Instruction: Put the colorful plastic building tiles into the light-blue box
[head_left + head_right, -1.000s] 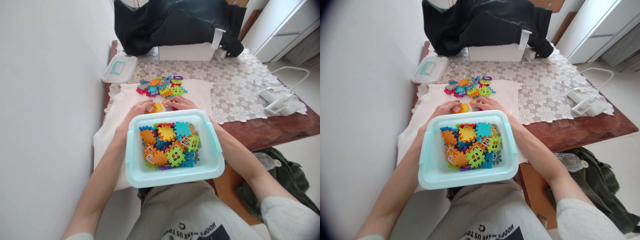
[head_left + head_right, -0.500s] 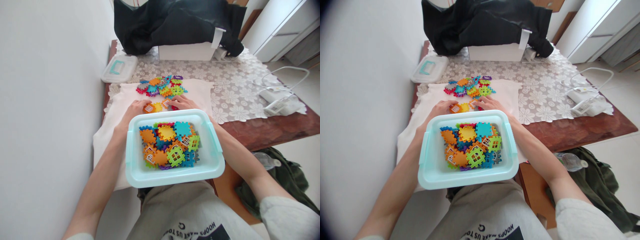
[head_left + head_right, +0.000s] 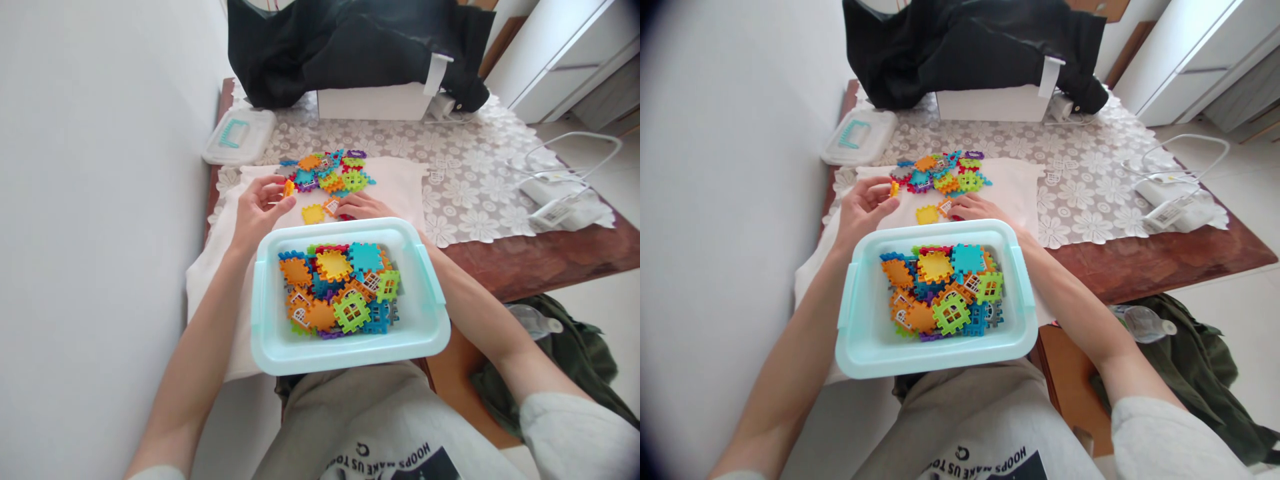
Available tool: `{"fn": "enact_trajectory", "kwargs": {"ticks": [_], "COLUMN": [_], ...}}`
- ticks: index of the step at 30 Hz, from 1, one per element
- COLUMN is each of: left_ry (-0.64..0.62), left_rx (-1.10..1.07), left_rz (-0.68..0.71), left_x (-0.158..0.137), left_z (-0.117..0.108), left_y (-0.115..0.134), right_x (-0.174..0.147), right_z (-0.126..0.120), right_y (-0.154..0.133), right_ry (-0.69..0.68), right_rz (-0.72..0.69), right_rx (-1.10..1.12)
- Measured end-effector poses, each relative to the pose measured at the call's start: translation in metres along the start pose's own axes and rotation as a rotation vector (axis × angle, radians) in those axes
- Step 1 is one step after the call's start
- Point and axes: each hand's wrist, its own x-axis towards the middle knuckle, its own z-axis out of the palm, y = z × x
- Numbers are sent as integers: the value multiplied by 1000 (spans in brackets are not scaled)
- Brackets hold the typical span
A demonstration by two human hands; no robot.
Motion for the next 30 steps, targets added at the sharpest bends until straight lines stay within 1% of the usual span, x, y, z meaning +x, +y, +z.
{"fn": "enact_trajectory", "kwargs": {"ticks": [4,8,10,13,15,18,20,23,26,30], "left_ry": [-53,-84,-93,-99,-92,-86,-102,-145,-189,-249], "left_rx": [-152,-247,-288,-314,-314,-351,-411,-442,-402,-443], "left_rz": [1,4,5,6,9,19,37,41,4,-35], "left_x": [1,-2,-5,-8,-9,-10,-11,-15,-19,-21], "left_z": [-5,-7,-6,-5,-6,-9,-11,-15,-15,-13], "left_y": [8,15,18,23,27,33,36,40,45,51], "right_x": [0,-2,-4,-4,-2,1,1,1,0,0], "right_z": [-5,-9,-8,-6,-5,-6,-6,-7,-7,-8], "right_y": [-3,-8,-11,-12,-13,-13,-13,-13,-11,-12], "right_ry": [28,-33,-31,43,56,6,-18,-18,-22,-57], "right_rz": [30,46,52,58,71,120,149,147,120,93], "right_rx": [5,12,37,87,57,-72,-103,-63,-39,-26]}}
